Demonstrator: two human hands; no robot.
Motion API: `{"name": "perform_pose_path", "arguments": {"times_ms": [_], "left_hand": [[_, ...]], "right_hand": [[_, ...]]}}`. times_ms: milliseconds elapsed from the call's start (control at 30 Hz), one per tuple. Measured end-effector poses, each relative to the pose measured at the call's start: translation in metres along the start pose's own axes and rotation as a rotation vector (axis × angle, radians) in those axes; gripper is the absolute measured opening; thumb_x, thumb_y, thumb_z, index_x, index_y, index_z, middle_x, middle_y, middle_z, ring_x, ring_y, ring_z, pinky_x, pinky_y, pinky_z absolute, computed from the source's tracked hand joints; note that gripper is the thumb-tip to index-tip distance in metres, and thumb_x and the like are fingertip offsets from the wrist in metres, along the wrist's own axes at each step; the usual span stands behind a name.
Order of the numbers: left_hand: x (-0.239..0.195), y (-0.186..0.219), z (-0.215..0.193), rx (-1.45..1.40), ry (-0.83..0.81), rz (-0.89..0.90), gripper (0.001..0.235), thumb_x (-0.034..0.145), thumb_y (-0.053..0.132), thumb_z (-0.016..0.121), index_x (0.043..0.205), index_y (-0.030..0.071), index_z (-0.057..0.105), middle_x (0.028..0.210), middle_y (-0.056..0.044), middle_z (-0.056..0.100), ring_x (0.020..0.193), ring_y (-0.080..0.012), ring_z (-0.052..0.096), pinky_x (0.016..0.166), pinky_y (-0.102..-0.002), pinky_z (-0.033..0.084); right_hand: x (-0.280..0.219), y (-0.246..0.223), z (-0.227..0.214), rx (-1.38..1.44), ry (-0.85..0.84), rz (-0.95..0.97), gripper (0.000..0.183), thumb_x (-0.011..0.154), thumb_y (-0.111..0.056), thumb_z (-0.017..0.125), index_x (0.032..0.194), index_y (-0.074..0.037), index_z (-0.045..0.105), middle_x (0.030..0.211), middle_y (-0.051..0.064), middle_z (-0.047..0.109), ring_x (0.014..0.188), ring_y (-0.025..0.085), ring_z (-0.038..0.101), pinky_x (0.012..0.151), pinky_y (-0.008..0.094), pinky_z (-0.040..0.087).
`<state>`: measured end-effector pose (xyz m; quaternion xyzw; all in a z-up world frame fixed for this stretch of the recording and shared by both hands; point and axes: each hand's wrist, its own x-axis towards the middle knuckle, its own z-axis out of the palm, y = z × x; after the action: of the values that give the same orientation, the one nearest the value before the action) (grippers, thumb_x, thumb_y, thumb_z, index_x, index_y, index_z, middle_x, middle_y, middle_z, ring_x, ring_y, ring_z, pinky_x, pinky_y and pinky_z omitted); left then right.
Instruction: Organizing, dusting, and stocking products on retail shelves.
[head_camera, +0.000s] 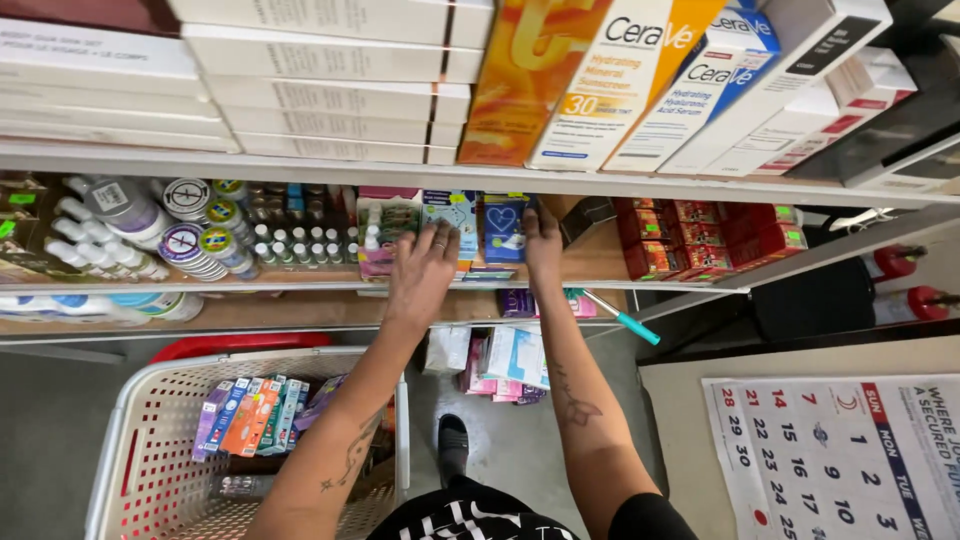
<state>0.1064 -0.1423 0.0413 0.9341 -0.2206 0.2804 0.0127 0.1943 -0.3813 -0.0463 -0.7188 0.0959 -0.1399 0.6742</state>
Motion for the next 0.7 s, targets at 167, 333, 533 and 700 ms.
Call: {"name": "perform_pose_path", "arguments": {"times_ms": [167, 333, 533, 700], "left_hand": [[-0.002, -0.003, 0.006, -0.033, -0.077, -0.038, 0.046, 0.079, 0.008, 0.072, 0.125, 0.007, 0.07, 0.132, -0.007, 0.069, 0.126, -0.021, 0.056, 0.101, -0.043, 0.039], [-0.004, -0.004, 0.007, -0.014, -0.082, -0.037, 0.049, 0.078, 0.007, 0.073, 0.126, 0.009, 0.071, 0.133, -0.006, 0.07, 0.126, -0.0188, 0.055, 0.101, -0.04, 0.038], [-0.003, -0.002, 0.006, -0.01, -0.06, -0.029, 0.046, 0.078, 0.008, 0.074, 0.125, 0.009, 0.073, 0.131, -0.006, 0.071, 0.124, -0.0185, 0.054, 0.102, -0.04, 0.036], [-0.004, -0.003, 0.003, 0.012, -0.063, -0.035, 0.047, 0.078, 0.008, 0.073, 0.124, 0.009, 0.073, 0.131, -0.005, 0.071, 0.124, -0.0183, 0.055, 0.102, -0.039, 0.036]], "right_hand": [[0.0, 0.006, 0.005, -0.297, 0.045, -0.093, 0.049, 0.103, -0.032, 0.062, 0.147, -0.009, 0.058, 0.151, 0.026, 0.048, 0.138, 0.035, 0.047, 0.113, 0.038, 0.039], [0.005, 0.02, 0.009, -0.459, 0.048, -0.127, 0.052, 0.102, -0.038, 0.06, 0.149, -0.015, 0.056, 0.154, 0.035, 0.039, 0.146, 0.05, 0.035, 0.118, 0.044, 0.035], [0.004, 0.018, 0.01, -0.674, 0.026, -0.14, 0.055, 0.104, -0.042, 0.052, 0.155, -0.02, 0.049, 0.153, 0.04, 0.038, 0.145, 0.059, 0.03, 0.119, 0.053, 0.033], [0.007, 0.022, 0.006, -0.686, -0.012, -0.113, 0.058, 0.106, -0.047, 0.048, 0.158, -0.023, 0.042, 0.156, 0.04, 0.033, 0.146, 0.058, 0.028, 0.119, 0.054, 0.031]]}}
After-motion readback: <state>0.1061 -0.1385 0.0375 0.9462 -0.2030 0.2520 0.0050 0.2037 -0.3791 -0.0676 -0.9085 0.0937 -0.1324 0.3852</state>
